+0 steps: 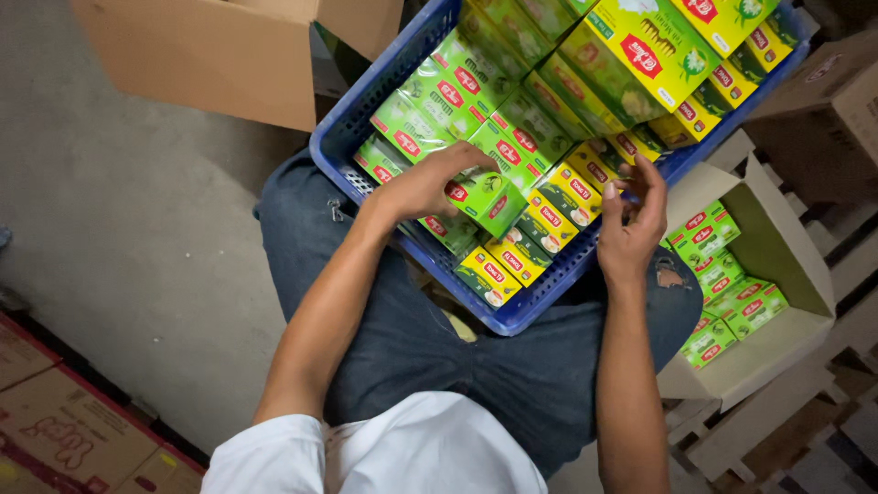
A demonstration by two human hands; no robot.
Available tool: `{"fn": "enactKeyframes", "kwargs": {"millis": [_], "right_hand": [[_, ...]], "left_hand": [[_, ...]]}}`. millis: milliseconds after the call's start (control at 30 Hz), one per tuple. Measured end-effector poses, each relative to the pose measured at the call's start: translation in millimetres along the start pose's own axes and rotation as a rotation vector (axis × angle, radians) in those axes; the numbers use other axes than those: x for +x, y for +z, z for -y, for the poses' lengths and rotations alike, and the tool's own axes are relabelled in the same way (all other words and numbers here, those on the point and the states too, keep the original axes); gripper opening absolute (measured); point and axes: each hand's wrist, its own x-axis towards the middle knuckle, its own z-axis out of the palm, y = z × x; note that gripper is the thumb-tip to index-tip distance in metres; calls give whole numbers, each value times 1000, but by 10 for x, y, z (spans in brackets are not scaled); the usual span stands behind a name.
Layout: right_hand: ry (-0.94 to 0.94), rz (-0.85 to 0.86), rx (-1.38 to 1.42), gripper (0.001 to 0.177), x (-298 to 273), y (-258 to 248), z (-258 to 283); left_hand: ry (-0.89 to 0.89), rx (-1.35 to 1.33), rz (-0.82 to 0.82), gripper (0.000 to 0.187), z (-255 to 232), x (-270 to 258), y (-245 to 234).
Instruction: The person sits on the floor with a blue crate on their lap and repeatedly transfers small green and yellow boxes from the crate into a larger cardboard box. The person handles the boxes one at a time or in small groups, arranging them neatly inside the cardboard box.
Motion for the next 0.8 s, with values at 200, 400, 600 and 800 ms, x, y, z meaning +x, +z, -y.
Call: {"fn": "enactKeyframes", "kwargs": {"millis": [200,400,600,800], "right_hand": [[-19,26,-41,48,-9,41,-11],[-25,39,-77,48,2,21,43],[-49,56,-102,45,16,44,96],[-38,118,-110,46,31,64,184]], "left_hand": [[62,372,-18,83,554,139,359],[116,701,-105,58,810,267,748],[215,977,-249,33,1049,294,1068],[196,921,-277,40,1189,330,1150]]}}
